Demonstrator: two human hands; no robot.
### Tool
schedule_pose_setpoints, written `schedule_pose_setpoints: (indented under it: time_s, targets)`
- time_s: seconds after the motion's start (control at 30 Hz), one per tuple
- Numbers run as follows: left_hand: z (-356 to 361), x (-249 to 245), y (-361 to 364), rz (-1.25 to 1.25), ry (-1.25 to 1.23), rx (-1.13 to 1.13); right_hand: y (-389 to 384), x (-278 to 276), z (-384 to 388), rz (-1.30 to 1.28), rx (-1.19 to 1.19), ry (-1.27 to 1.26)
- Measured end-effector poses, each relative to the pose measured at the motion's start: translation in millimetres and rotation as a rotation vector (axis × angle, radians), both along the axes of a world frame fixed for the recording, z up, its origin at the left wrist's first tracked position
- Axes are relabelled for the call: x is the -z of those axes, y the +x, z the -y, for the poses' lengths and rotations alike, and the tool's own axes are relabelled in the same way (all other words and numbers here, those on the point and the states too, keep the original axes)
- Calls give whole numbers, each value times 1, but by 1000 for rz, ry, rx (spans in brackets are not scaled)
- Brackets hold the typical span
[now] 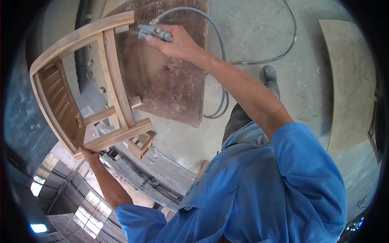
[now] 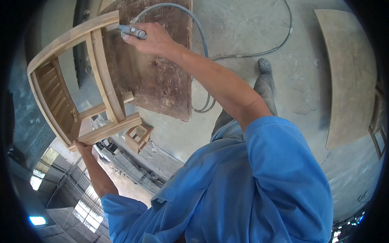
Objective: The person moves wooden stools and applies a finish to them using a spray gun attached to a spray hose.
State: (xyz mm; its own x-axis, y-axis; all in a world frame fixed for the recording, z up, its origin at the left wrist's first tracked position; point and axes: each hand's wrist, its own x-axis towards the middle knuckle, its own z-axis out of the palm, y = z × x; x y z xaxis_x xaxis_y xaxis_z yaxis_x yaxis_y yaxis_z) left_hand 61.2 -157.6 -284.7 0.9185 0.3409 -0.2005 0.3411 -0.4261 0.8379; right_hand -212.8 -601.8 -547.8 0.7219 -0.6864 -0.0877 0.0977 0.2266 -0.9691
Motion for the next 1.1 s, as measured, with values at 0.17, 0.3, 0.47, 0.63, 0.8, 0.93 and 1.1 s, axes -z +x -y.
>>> schedule_pose_setpoints:
  time_s: [0.17, 0.3, 0.47, 0.63, 0.8, 0.93, 1.1]
  targets:
    - [-2, 0, 12, 148, 30, -1, 18, 37, -24, -11, 123, 3]
    - [-12, -3, 29, 209, 24, 66, 10, 36, -34, -76, 188, -10]
    - [-8, -2, 24, 366, 45, 0, 14, 9, -35, 110, 121, 32]
    - [6, 3, 16, 486, 94, -88, 5, 7, -61, 43, -204, 113]
    - [8, 2, 14, 490, -20, 38, 0, 6, -107, -46, -522, 243]
    - [10, 4, 5, 539, 7, 22, 9, 0, -134, -19, -625, 252]
    - [19, 3, -3, 548, 27, -67, -1, 6, -152, -128, -586, 28]
